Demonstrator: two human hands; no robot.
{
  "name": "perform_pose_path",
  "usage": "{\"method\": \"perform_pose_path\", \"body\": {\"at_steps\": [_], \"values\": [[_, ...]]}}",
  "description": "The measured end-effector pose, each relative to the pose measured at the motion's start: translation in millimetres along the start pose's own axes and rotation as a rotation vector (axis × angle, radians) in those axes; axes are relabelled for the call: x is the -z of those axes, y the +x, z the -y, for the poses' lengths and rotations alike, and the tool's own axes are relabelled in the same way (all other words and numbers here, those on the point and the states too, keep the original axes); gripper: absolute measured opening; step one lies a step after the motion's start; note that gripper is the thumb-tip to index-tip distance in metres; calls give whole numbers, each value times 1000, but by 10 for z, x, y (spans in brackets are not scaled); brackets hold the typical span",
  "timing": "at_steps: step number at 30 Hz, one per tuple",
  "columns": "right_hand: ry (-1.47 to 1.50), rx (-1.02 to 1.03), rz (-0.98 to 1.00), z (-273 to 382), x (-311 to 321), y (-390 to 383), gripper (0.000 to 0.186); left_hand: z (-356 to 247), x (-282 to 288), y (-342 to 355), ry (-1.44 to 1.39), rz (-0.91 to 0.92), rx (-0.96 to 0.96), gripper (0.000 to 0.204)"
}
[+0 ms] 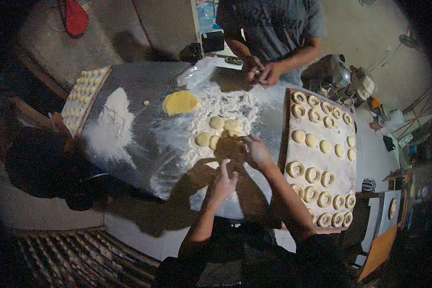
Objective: The person shapes small dough pieces into ring shapes by hand and places them on a wooden board. Another person works alongside, also shaping dough. The camera wearer occasionally moves the board to a nearby rack.
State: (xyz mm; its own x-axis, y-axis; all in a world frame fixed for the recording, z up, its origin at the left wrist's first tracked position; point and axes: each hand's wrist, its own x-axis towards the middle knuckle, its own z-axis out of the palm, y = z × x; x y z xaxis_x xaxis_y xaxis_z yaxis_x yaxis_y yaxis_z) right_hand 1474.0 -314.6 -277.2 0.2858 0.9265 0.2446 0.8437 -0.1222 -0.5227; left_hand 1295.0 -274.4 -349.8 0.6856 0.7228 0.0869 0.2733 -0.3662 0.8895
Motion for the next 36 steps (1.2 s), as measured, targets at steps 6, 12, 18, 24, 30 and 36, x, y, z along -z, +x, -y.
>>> {"method": "perform_pose_path", "body": {"at_steps": [6, 12, 18, 24, 30, 36], "values": [[-443, -28, -46, 362, -467, 117, 40, -182, 866, 258, 163, 274, 304, 45], [1, -258, 201, 689, -434, -187, 52, 360, 787, 121, -37, 55, 124, 41], [-202, 5, 62, 613, -505, 65, 39, 368, 949, 197, 87, 223, 148, 45], [554, -530, 202, 1036, -201, 149, 37, 344, 877, 209, -156, 166, 202, 42], [1147, -480, 70, 1124, -129, -69, 43, -347, 1277, 232, -421, 227, 94, 28], [30, -366, -216, 1236, -340, 120, 59, -403, 1285, 223, -277, 202, 28, 20]]}}
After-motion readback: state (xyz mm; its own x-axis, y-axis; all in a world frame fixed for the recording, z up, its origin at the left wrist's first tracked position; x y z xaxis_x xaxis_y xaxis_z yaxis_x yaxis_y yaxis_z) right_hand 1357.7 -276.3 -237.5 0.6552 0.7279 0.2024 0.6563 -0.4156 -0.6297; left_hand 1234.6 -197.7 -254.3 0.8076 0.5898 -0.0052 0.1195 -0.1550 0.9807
